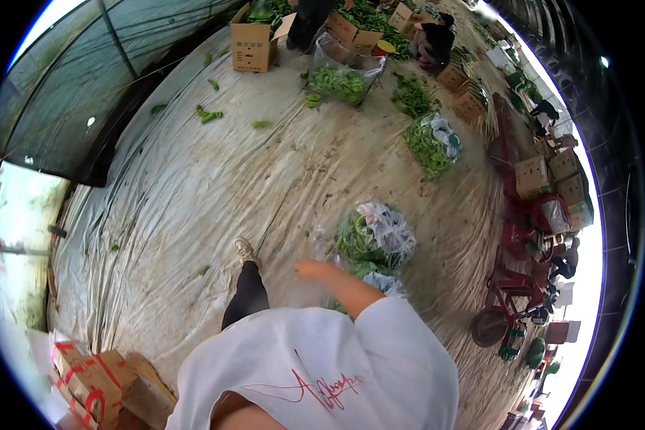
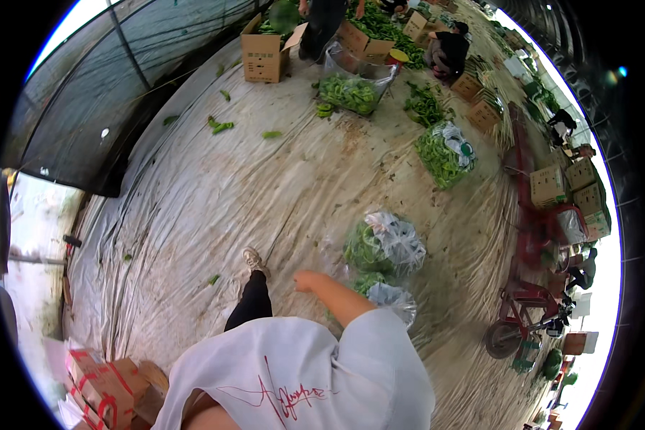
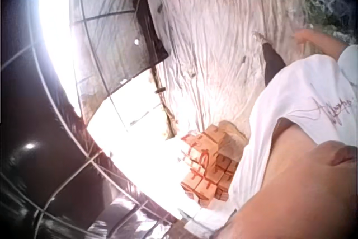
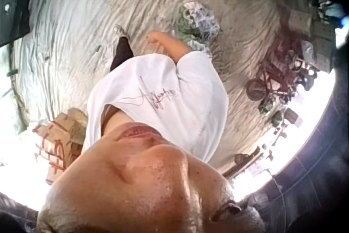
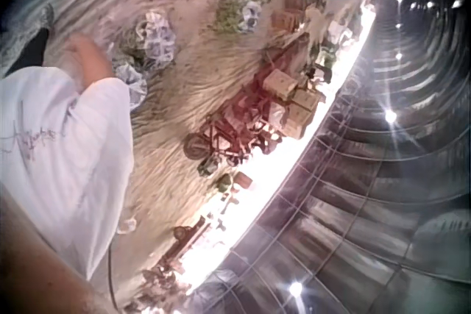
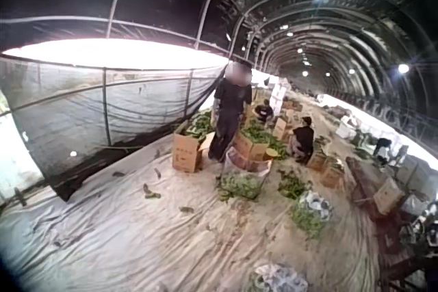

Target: The person sorts green peppers from a large pile on the floor, picking them up by hand and placing them into cardboard boxes. The person also gathers scattered peppers from the floor and adds them to the boxes.

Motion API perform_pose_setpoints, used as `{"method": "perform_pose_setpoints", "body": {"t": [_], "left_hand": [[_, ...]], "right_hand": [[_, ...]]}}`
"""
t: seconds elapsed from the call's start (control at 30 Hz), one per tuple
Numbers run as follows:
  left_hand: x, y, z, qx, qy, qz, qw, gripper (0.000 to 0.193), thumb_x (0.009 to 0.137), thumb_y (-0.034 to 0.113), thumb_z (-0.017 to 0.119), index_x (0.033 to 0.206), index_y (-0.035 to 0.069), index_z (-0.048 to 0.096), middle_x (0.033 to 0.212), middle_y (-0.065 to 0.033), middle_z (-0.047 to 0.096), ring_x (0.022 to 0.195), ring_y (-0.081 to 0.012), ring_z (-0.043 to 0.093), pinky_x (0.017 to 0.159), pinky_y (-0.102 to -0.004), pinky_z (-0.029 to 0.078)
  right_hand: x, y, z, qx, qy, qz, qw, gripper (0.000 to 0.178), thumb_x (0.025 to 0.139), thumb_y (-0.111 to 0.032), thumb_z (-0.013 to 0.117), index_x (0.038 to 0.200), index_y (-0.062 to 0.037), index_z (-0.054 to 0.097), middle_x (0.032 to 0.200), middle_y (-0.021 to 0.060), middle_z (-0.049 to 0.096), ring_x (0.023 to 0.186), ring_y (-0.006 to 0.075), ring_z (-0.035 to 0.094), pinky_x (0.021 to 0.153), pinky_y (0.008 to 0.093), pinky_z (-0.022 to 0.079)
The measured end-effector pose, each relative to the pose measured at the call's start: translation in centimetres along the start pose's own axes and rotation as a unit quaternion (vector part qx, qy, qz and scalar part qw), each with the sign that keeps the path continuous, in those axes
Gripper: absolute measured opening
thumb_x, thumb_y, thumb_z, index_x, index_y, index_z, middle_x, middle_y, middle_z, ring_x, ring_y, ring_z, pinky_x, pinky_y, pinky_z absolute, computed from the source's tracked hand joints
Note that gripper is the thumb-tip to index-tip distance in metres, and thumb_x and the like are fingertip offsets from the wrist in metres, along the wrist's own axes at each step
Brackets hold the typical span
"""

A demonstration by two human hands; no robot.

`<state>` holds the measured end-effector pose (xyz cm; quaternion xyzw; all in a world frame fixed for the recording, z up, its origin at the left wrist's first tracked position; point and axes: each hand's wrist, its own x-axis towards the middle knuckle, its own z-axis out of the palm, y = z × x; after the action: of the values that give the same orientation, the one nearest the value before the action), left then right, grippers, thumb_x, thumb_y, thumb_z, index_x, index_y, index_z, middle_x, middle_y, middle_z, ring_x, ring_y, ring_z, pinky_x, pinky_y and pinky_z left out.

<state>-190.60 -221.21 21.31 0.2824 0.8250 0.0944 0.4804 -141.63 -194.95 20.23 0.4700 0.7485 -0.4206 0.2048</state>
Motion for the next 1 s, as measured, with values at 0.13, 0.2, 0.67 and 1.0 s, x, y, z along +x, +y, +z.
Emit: {"method": "perform_pose_setpoints", "body": {"t": [0.13, 0.2, 0.67, 1.0], "left_hand": [[7.1, 6.5, -1.0, 0.150, -0.079, -0.048, 0.984, 0.039, 0.090, 0.030, 0.046, 0.107, -0.002, 0.061, 0.099, -0.0225, 0.064, 0.092, -0.0380, 0.060, 0.081, -0.0442, 0.047], [10.6, 11.2, -1.9, 0.220, -0.112, -0.050, 0.968, 0.039, 0.090, 0.031, 0.046, 0.107, -0.002, 0.061, 0.098, -0.0227, 0.064, 0.092, -0.0384, 0.060, 0.081, -0.0444, 0.047], [33.9, 73.8, 6.6, -0.051, -0.143, 0.392, 0.907, 0.027, 0.090, 0.019, 0.052, 0.113, 0.005, 0.058, 0.091, -0.0083, 0.065, 0.079, -0.0179, 0.061, 0.071, -0.0333, 0.048], [30.1, 52.8, -1.1, 0.418, -0.200, 0.065, 0.884, 0.035, 0.082, 0.030, 0.060, 0.104, 0.004, 0.066, 0.096, -0.0154, 0.067, 0.083, -0.0295, 0.065, 0.077, -0.0382, 0.052]], "right_hand": [[0.1, 8.9, -4.9, 0.285, 0.112, 0.156, 0.939, 0.052, 0.085, -0.037, 0.059, 0.124, -0.0028, 0.054, 0.124, 0.0179, 0.056, 0.113, 0.0350, 0.053, 0.095, 0.0425, 0.043], [-0.7, 12.3, -7.6, 0.314, 0.204, 0.236, 0.897, 0.059, 0.081, -0.037, 0.063, 0.126, -0.0021, 0.051, 0.120, 0.0214, 0.057, 0.110, 0.0359, 0.055, 0.093, 0.0423, 0.044], [-11.2, 40.0, -6.7, -0.034, 0.329, 0.463, 0.823, 0.016, 0.077, -0.018, 0.056, 0.084, -0.0091, 0.067, 0.089, 0.0149, 0.066, 0.087, 0.0319, 0.063, 0.077, 0.0472, 0.049], [9.5, 32.4, -33.2, 0.298, 0.213, 0.233, 0.901, 0.041, 0.083, -0.031, 0.059, 0.114, -0.0040, 0.058, 0.102, 0.0189, 0.065, 0.096, 0.0362, 0.061, 0.080, 0.0432, 0.048]]}}
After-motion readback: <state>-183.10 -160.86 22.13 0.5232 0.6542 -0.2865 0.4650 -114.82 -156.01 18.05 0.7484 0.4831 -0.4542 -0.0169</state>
